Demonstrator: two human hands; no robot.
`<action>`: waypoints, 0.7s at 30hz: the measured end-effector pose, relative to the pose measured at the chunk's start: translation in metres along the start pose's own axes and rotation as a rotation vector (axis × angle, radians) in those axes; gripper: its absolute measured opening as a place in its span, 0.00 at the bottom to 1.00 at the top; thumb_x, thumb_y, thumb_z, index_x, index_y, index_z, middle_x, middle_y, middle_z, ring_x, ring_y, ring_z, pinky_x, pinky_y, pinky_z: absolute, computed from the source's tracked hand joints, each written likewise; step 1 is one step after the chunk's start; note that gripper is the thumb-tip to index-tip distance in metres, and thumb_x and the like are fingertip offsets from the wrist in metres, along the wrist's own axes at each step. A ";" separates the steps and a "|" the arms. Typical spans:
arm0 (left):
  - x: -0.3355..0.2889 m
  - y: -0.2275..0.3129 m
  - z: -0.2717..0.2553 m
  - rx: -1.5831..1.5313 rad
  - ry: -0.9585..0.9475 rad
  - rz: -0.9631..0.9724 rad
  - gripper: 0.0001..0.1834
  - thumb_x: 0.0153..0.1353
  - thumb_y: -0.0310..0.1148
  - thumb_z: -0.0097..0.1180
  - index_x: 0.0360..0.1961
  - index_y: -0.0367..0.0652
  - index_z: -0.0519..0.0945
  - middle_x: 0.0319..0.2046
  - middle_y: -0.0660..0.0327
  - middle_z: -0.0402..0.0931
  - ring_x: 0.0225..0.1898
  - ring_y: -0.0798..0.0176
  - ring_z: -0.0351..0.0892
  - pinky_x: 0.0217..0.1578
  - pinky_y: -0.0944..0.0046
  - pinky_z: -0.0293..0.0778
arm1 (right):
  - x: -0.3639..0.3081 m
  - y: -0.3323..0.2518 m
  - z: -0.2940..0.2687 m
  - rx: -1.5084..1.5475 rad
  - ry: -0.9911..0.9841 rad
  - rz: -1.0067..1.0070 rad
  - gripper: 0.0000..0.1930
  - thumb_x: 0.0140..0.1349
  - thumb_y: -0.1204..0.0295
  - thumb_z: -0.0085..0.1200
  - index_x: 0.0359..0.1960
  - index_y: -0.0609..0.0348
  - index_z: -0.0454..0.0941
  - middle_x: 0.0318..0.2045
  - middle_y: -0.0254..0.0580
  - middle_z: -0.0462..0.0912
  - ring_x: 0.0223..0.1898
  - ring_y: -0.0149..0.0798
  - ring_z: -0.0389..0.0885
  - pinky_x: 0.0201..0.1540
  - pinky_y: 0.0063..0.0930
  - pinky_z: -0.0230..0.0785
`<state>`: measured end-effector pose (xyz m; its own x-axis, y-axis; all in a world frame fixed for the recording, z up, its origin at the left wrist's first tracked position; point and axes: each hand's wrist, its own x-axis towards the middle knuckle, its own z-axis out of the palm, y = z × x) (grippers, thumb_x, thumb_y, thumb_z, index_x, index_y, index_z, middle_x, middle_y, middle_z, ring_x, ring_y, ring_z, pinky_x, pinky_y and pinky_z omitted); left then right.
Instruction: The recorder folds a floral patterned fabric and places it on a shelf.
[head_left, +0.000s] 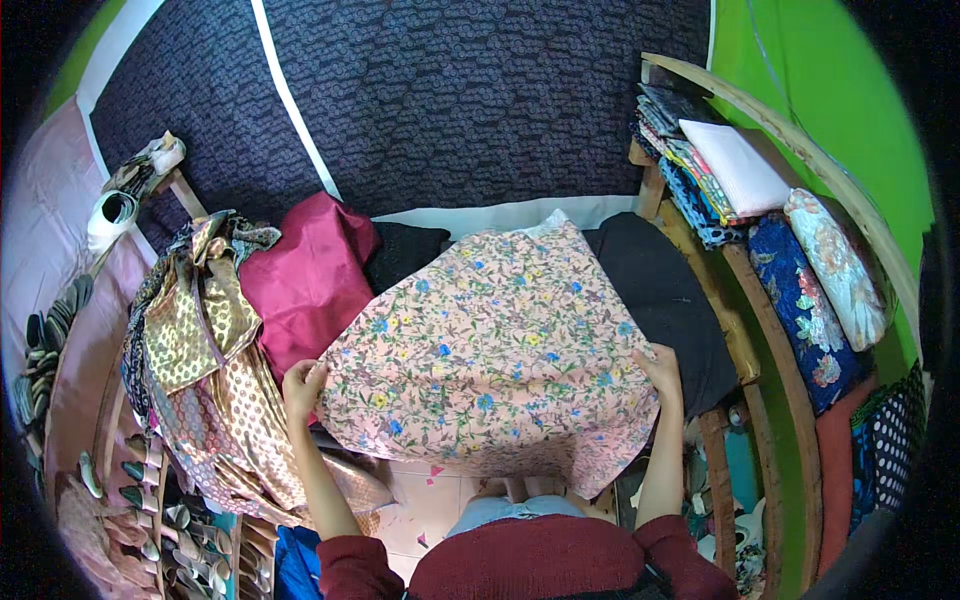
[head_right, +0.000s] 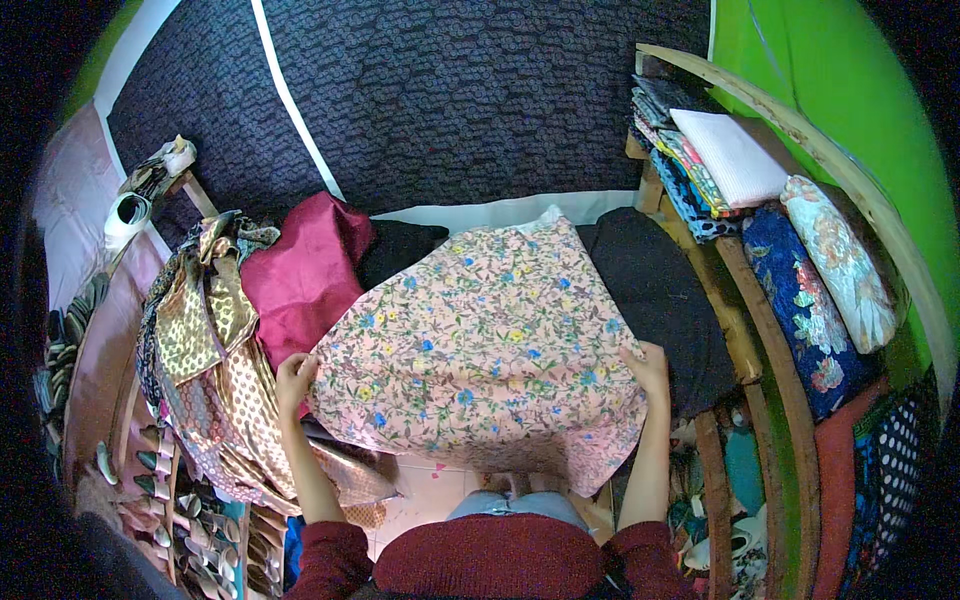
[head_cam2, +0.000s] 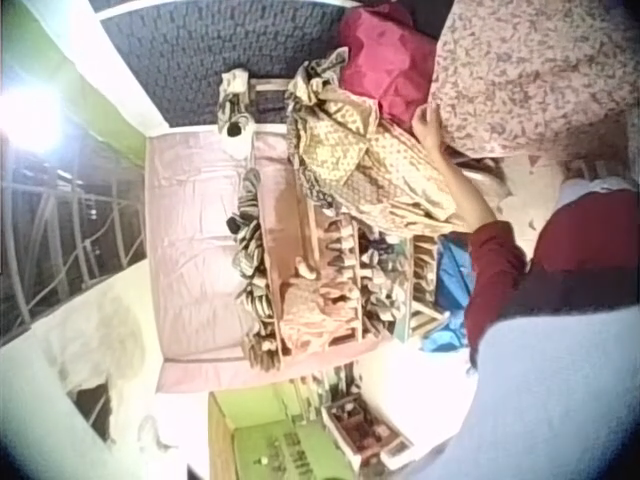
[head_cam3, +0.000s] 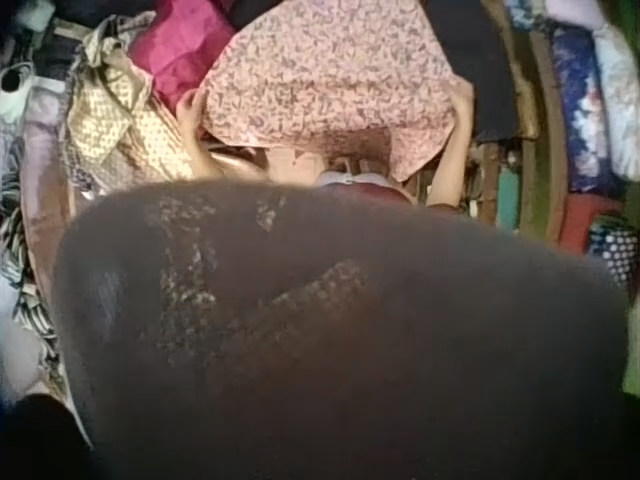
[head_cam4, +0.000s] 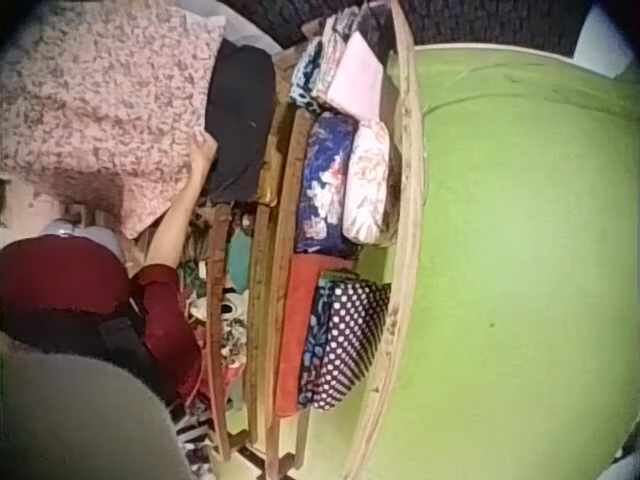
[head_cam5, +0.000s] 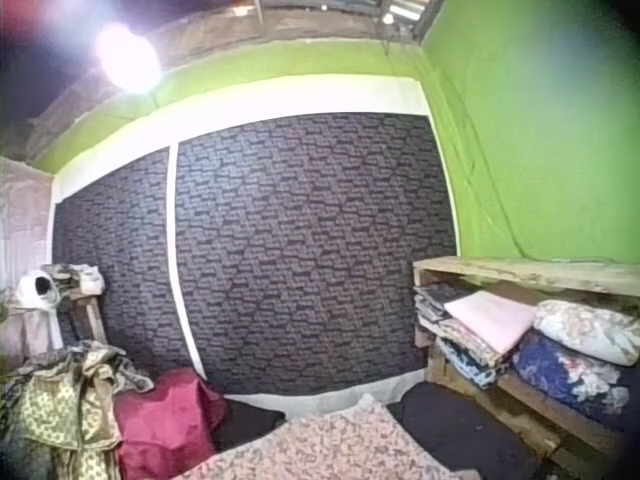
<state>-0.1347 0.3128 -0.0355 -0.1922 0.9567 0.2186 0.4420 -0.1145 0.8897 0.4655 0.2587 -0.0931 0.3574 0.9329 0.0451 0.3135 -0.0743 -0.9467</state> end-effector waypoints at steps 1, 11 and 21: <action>-0.010 -0.006 0.005 -0.066 0.130 0.031 0.13 0.53 0.30 0.58 0.36 0.32 0.73 0.22 0.66 0.72 0.21 0.76 0.66 0.21 0.74 0.63 | 0.000 0.003 0.000 0.064 -0.002 -0.006 0.14 0.53 0.68 0.58 0.34 0.69 0.78 0.29 0.38 0.80 0.29 0.26 0.75 0.31 0.24 0.66; -0.164 -0.041 0.096 -0.315 0.636 -0.312 0.14 0.59 0.41 0.53 0.26 0.43 0.68 0.17 0.67 0.63 0.18 0.74 0.62 0.17 0.77 0.61 | -0.027 -0.003 -0.012 0.175 0.072 0.008 0.14 0.54 0.69 0.56 0.33 0.72 0.76 0.28 0.40 0.80 0.29 0.28 0.75 0.33 0.23 0.66; -0.182 -0.074 0.130 -0.018 0.036 -0.341 0.43 0.44 0.38 0.66 0.55 0.33 0.52 0.49 0.51 0.64 0.48 0.61 0.67 0.47 0.65 0.65 | -0.048 -0.036 -0.016 -0.109 -0.016 0.077 0.18 0.59 0.67 0.51 0.46 0.69 0.70 0.38 0.48 0.79 0.38 0.33 0.77 0.38 0.24 0.66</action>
<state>-0.0186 0.1816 -0.1938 -0.3575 0.9306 -0.0788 0.3311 0.2052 0.9210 0.4506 0.2106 -0.0560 0.3706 0.9282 -0.0325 0.3792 -0.1831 -0.9070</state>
